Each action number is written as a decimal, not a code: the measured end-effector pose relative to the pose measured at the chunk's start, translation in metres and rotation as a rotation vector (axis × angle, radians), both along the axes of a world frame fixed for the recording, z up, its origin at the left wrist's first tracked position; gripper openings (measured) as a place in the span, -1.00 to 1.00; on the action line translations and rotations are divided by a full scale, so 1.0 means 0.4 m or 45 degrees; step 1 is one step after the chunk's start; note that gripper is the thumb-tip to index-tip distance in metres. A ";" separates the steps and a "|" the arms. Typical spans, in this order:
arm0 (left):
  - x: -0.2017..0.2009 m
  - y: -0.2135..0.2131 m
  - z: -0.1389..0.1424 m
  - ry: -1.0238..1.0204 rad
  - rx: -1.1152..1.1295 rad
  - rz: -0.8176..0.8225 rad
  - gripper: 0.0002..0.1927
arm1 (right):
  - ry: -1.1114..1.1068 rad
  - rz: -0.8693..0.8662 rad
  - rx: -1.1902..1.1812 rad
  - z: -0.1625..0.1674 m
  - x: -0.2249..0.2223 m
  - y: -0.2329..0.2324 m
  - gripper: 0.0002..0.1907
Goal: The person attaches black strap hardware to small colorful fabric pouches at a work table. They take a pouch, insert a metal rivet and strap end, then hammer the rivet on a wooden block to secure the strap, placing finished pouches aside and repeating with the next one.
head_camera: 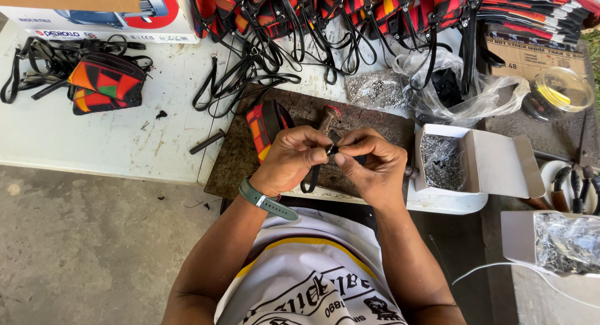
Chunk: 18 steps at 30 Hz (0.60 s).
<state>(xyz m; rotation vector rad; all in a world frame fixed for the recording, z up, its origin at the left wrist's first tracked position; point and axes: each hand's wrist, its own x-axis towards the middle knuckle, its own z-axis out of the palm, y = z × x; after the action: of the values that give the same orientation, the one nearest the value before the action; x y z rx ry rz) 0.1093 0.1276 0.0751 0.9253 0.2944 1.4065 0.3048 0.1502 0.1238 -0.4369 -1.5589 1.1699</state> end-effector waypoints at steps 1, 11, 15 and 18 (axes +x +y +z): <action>0.000 -0.001 0.001 0.061 0.027 0.050 -0.79 | 0.003 -0.032 0.030 -0.004 -0.006 -0.004 -0.87; -0.013 -0.041 0.063 0.677 0.173 0.554 -0.79 | -0.013 -0.046 -0.098 -0.007 -0.023 -0.007 -0.89; -0.001 -0.054 0.073 0.817 0.232 0.643 -0.79 | 0.056 -0.018 -0.106 -0.002 -0.014 -0.006 -0.88; 0.008 -0.040 0.066 0.848 0.201 0.661 -0.79 | -0.055 -0.100 0.009 0.011 -0.012 -0.011 -0.89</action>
<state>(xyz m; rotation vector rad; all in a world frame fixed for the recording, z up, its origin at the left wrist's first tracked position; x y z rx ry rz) 0.1125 0.1115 0.1016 1.5135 0.9896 1.5607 0.3001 0.1458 0.1281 -0.5176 -1.5688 1.1005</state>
